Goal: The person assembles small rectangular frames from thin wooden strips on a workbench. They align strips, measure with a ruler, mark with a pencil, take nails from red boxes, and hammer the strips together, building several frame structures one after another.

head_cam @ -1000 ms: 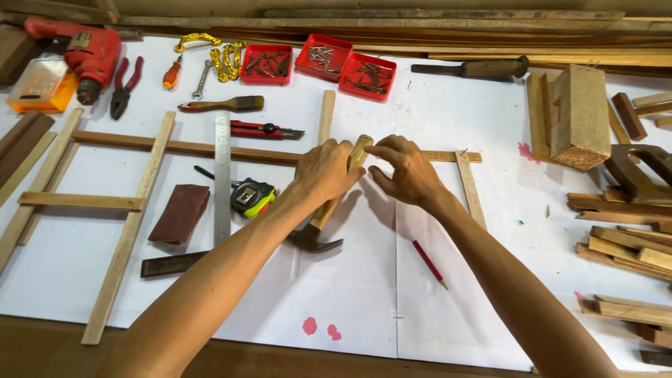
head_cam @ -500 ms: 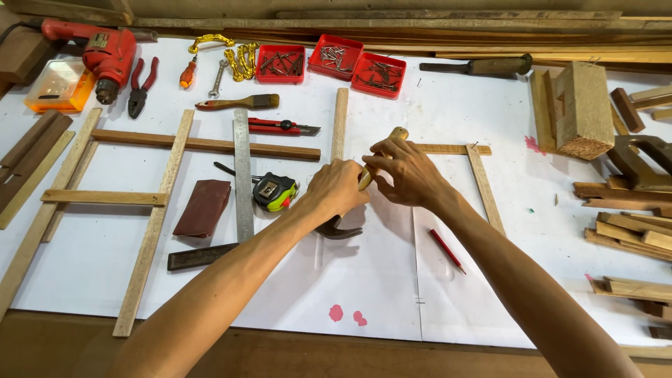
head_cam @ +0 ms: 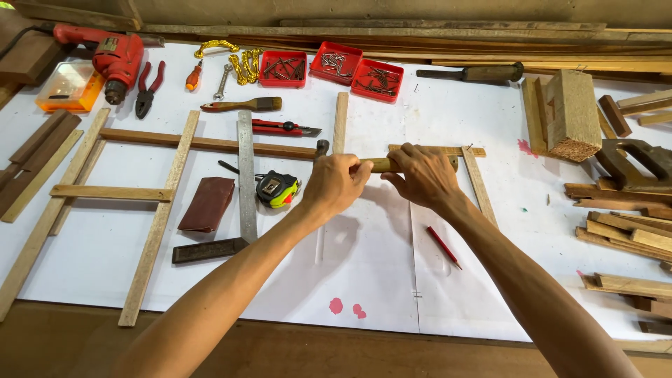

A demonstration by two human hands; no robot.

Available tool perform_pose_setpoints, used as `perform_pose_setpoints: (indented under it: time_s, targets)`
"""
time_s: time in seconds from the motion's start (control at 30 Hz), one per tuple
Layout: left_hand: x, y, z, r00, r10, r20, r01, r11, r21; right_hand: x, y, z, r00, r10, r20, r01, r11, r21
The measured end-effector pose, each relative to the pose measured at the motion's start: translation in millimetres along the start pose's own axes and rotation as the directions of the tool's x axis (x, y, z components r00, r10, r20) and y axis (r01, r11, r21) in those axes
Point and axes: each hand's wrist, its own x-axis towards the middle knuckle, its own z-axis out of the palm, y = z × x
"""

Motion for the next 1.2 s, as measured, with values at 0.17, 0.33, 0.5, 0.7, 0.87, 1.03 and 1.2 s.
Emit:
perform_pose_setpoints:
  time_s: [0.17, 0.33, 0.5, 0.7, 0.87, 1.03, 1.2]
  targets:
    - [1, -6, 33, 0.922, -0.285, 0.261, 0.379, 0.532, -0.757, 8, -27, -8, 0.992, 0.127, 0.002, -0.127, 0.989, 0.081]
    - [34, -20, 53, 0.901, -0.417, 0.117, 0.239, 0.252, -0.938, 11, -50, -31, 0.976, 0.211, 0.049, -0.216, 0.969, 0.122]
    - [64, -6, 49, 0.916, -0.387, 0.11, 0.129, 0.024, -0.991, -4, -38, -47, 0.994, 0.109, 0.018, -0.106, 0.895, 0.434]
    - [74, 32, 47, 0.852, -0.47, 0.232, 0.336, 0.149, -0.93, -35, 7, -57, 0.987, 0.052, 0.149, -0.132, 0.791, 0.597]
    - [93, 34, 65, 0.852, -0.353, 0.386, 0.496, 0.311, -0.811, -64, 82, -40, 0.972, 0.215, 0.093, -0.234, 0.858, 0.456]
    - [102, 59, 63, 0.894, -0.153, 0.422, 0.403, 0.686, -0.605, -75, 134, -37, 0.928, 0.371, 0.016, -0.35, 0.861, 0.369]
    - [100, 117, 35, 0.911, 0.024, 0.411, 0.026, 0.993, -0.117, -70, 157, -15, 0.951, 0.291, -0.104, -0.238, 0.903, 0.358]
